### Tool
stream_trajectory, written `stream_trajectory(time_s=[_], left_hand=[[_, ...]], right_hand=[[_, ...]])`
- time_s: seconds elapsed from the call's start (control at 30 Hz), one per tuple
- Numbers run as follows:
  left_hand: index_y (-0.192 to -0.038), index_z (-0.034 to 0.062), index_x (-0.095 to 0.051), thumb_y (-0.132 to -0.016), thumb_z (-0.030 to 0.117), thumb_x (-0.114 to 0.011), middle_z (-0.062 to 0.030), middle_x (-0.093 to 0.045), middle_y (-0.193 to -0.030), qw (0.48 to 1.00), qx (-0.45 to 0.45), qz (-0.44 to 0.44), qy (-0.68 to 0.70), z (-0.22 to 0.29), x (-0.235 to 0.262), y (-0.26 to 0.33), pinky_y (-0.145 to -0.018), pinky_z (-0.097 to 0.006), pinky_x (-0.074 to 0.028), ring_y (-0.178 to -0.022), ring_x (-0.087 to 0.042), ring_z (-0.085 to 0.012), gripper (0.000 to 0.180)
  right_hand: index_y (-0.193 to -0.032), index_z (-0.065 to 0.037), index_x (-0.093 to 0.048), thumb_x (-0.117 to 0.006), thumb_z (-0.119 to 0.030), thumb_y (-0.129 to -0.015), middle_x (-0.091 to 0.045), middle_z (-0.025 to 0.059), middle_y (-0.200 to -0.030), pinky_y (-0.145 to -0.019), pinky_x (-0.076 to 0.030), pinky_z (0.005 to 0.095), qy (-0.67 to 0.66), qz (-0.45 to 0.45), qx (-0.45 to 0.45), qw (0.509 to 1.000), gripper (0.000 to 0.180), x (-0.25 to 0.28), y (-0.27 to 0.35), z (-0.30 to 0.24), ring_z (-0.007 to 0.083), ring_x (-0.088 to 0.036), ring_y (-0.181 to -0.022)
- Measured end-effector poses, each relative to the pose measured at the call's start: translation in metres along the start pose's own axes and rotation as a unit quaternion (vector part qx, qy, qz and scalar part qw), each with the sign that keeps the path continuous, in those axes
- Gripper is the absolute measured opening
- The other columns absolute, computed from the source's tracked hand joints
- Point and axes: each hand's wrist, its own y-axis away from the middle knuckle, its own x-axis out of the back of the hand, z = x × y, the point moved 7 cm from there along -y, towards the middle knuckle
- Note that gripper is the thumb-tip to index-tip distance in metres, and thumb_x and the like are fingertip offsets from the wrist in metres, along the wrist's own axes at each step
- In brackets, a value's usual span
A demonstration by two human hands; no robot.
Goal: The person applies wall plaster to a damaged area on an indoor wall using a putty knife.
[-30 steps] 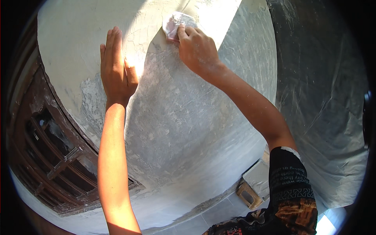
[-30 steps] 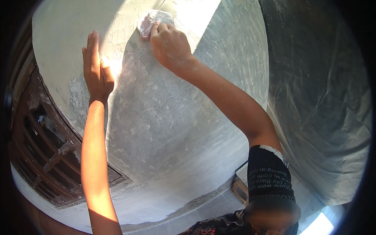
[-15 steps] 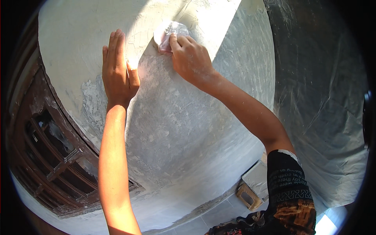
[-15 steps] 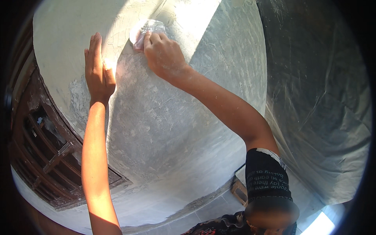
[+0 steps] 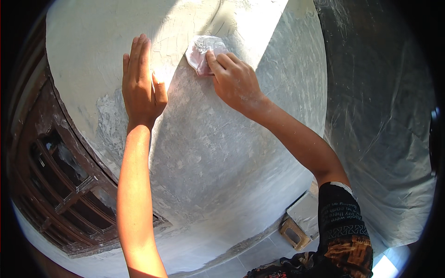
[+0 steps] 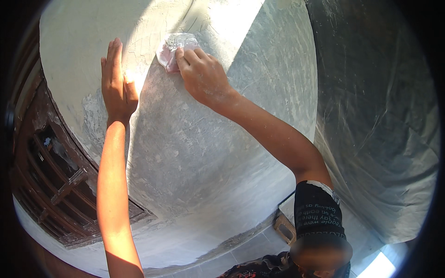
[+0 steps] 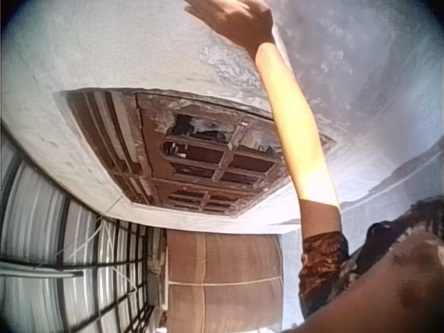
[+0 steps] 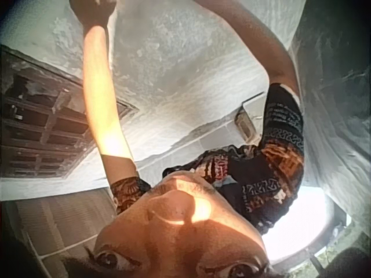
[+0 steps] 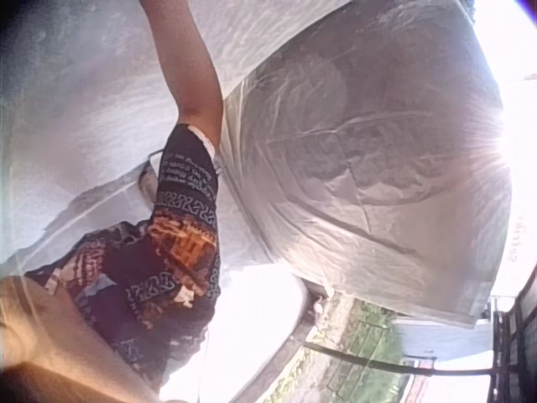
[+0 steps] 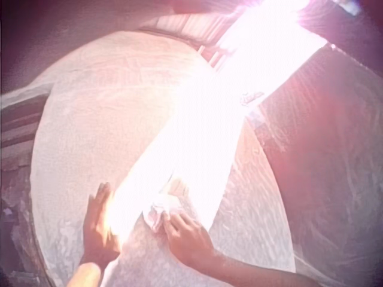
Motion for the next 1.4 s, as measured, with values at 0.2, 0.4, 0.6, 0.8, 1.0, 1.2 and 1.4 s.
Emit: stream_trajectory(time_s=[0.2,0.4,0.6,0.8,1.0,1.2,1.4], left_hand=[[-0.142,0.0033,-0.047,-0.093,0.024,-0.033,-0.0175,-0.049,-0.147,1.000,0.013,-0.002,-0.009,0.006,-0.001,-0.007,-0.117,-0.052,-0.030,-0.139,-0.044,-0.0337,0.055],[-0.146,0.0045,-0.042,-0.096,0.030,-0.031,-0.0163,-0.044,-0.151,1.000,0.012,-0.013,0.010,0.001,-0.004,-0.001,-0.117,-0.054,-0.026,-0.141,-0.040,-0.0358,0.057],[-0.142,0.0028,-0.047,-0.091,0.023,-0.036,-0.0178,-0.048,-0.147,1.000,0.015,-0.011,-0.003,0.006,-0.004,-0.006,-0.117,-0.052,-0.029,-0.139,-0.044,-0.0342,0.055],[-0.146,0.0042,-0.042,-0.098,0.029,-0.030,-0.0166,-0.044,-0.151,1.000,0.012,-0.012,0.007,0.002,-0.002,-0.005,-0.117,-0.055,-0.026,-0.141,-0.040,-0.0366,0.056],[-0.145,0.0032,-0.043,-0.099,0.032,-0.028,-0.0173,-0.045,-0.150,1.000,0.013,-0.006,0.028,0.002,-0.004,-0.002,-0.117,-0.055,-0.026,-0.140,-0.041,-0.0372,0.057],[-0.143,0.0025,-0.046,-0.092,0.022,-0.034,-0.0167,-0.049,-0.147,0.999,-0.001,0.024,0.049,0.016,-0.003,0.002,-0.117,-0.054,-0.028,-0.140,-0.043,-0.0340,0.056],[-0.143,-0.0038,-0.043,-0.093,0.020,-0.033,-0.0203,-0.047,-0.148,0.991,0.022,-0.009,0.131,0.067,-0.028,0.048,-0.118,-0.050,-0.025,-0.142,-0.040,-0.0351,0.057]], right_hand=[[-0.123,0.002,-0.065,-0.066,-0.006,-0.089,-0.070,0.0129,-0.100,-0.081,-0.059,0.0351,0.049,0.091,-0.054,0.993,0.035,0.037,-0.061,0.061,0.0253,-0.068,-0.093],[-0.124,0.007,-0.062,-0.060,-0.003,-0.089,-0.069,0.0132,-0.098,-0.077,-0.058,0.0345,0.070,0.032,0.008,0.997,0.036,-0.003,-0.029,0.045,0.0236,-0.066,-0.091],[-0.116,0.006,-0.066,-0.059,-0.003,-0.089,-0.069,0.0136,-0.095,-0.075,-0.058,0.0331,-0.004,0.070,-0.004,0.998,0.029,0.038,-0.037,0.028,0.0241,-0.067,-0.091],[-0.108,0.002,-0.064,-0.056,-0.005,-0.090,-0.069,0.0150,-0.099,-0.083,-0.056,0.0390,0.036,0.035,-0.077,0.996,0.021,0.013,-0.072,0.063,0.0289,-0.066,-0.098],[-0.121,0.008,-0.062,-0.057,0.001,-0.087,-0.064,0.0133,-0.091,-0.073,-0.056,0.0327,-0.085,-0.031,-0.005,0.996,0.035,0.048,0.019,-0.031,0.0239,-0.064,-0.088],[-0.109,0.005,-0.069,-0.061,-0.005,-0.090,-0.064,0.0068,-0.077,-0.065,-0.049,0.0278,-0.373,-0.138,-0.341,0.852,0.023,0.066,0.090,0.015,0.0153,-0.061,-0.073],[-0.107,0.004,-0.070,-0.063,-0.015,-0.096,-0.071,0.0110,-0.094,-0.075,-0.056,0.0297,-0.585,-0.118,-0.549,0.585,0.023,0.080,0.166,0.028,0.0146,-0.068,-0.083]])
